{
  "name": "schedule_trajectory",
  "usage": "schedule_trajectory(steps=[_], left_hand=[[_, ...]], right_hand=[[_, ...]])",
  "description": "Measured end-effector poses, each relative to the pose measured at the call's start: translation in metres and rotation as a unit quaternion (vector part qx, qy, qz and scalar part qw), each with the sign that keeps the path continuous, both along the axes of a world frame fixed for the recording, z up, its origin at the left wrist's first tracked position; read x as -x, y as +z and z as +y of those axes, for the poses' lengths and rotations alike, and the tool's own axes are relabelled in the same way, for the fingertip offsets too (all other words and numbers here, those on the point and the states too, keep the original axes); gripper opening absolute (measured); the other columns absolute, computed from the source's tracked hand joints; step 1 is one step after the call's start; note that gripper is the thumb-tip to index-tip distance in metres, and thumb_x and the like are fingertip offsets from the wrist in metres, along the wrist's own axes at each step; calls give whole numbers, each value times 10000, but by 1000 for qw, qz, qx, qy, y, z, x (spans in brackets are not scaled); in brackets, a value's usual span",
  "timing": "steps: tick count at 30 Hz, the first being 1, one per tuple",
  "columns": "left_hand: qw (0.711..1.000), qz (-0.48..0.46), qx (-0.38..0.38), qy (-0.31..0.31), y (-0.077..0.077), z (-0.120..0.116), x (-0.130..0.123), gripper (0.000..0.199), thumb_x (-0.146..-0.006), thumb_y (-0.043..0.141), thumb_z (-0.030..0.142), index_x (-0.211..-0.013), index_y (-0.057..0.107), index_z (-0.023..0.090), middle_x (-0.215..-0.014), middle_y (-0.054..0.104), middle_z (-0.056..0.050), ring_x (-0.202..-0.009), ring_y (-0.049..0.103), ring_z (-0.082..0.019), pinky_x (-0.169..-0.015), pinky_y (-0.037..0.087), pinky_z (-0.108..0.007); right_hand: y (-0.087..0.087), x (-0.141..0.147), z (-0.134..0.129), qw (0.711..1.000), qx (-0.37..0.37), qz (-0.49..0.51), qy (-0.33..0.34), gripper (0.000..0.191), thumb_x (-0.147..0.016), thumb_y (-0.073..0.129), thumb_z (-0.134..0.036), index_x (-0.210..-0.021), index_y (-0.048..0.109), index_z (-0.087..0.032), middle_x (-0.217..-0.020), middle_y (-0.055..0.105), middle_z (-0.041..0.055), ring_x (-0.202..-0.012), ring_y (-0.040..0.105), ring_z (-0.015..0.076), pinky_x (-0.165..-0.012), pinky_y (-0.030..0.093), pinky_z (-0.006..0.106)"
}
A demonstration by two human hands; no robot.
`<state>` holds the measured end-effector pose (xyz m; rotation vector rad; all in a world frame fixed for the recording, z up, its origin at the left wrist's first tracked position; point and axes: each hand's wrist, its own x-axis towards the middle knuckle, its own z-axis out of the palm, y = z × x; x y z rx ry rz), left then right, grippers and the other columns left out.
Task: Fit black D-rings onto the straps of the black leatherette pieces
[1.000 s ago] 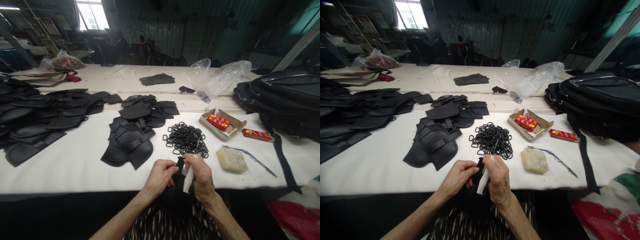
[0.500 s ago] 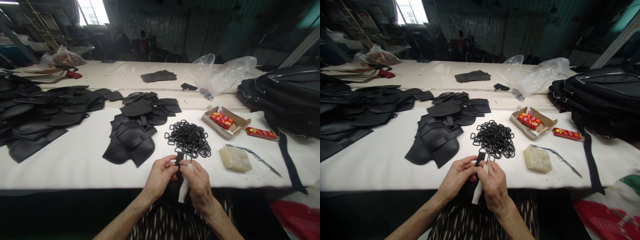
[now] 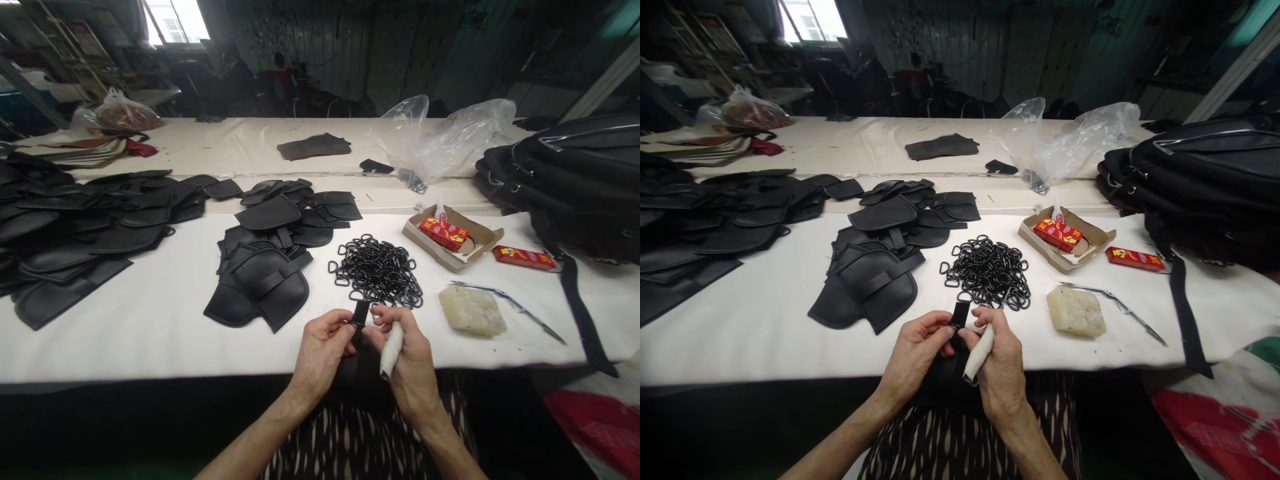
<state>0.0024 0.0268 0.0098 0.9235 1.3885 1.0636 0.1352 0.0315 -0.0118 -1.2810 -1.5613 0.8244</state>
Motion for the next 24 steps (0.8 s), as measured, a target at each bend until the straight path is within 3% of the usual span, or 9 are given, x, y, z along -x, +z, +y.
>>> schedule_trajectory(steps=[2, 4, 8, 12, 15, 17, 20, 22, 24], left_hand=[[1000, 14, -15, 4, -2, -2, -1, 135, -748, 561, 217, -829, 636, 139, -575, 587, 15, -509, 522, -102, -539, 414, -204], [999, 31, -26, 6, -5, -3, -2, 156, -760, 559, 234, -857, 641, 143, -635, 612, 0, -531, 531, -106, -554, 425, -213], [999, 39, -30, 7, -7, -6, -3, 178, -778, 554, 251, -904, 625, 147, -699, 617, -13, -562, 551, -116, -577, 449, -228], [999, 24, -32, 16, 5, -13, 1, 185, -774, 576, 246, -943, 595, 171, -811, 610, -17, -605, 560, -109, -581, 463, -217], [998, 33, -26, 39, 16, -22, 8, 143, -771, 612, 308, -832, 568, 186, -641, 540, 37, -479, 475, -65, -445, 380, -159], [997, -53, 48, -11, 18, -25, 13, 246, -790, 577, 398, -715, 532, 168, -508, 476, 52, -362, 380, -48, -351, 293, -152], [928, -260, 238, -122, 14, -22, 19, 436, -840, 427, 506, -721, 578, 115, -574, 596, -45, -383, 505, -98, -377, 396, -194], [872, -352, 313, -131, 11, -19, 21, 531, -856, 364, 521, -821, 622, 59, -725, 660, -128, -559, 634, -178, -524, 506, -273], [849, -399, 329, -108, 11, -16, 21, 519, -855, 390, 492, -841, 636, 36, -763, 670, -147, -651, 661, -216, -622, 528, -325]], right_hand=[[6, 2, 1, 995, 86, 55, 15, 137, -806, 591, -261, -863, 474, -217, -862, 560, -13, -730, 538, 120, -665, 438, 228], [10, 3, 3, 990, 114, 80, 31, 126, -806, 577, -271, -825, 464, -218, -754, 516, -45, -660, 497, 108, -616, 411, 212], [14, 5, 3, 989, 119, 78, 26, 123, -781, 575, -236, -772, 453, -217, -655, 451, -73, -569, 417, 93, -535, 353, 196], [18, 1, 8, 991, 108, 78, 26, 137, -767, 599, -238, -753, 464, -215, -653, 455, -73, -568, 411, 90, -530, 349, 193], [24, -5, 17, 992, 87, 85, 14, 158, -753, 630, -255, -757, 477, -216, -687, 490, -64, -595, 438, 92, -559, 372, 197], [30, -7, 20, 994, 71, 81, 12, 158, -748, 638, -251, -770, 485, -219, -719, 519, -53, -623, 469, 99, -580, 390, 205], [36, -5, 17, 998, 34, 52, 30, 127, -772, 610, -225, -773, 483, -222, -791, 565, -23, -717, 527, 124, -633, 424, 224], [37, -2, 7, 997, -5, 30, 76, 85, -800, 563, -197, -769, 488, -223, -827, 588, -2, -769, 554, 140, -677, 447, 246], [36, 0, -6, 991, -34, 18, 128, 74, -828, 496, -183, -770, 517, -224, -834, 603, 16, -772, 574, 149, -679, 474, 263]])
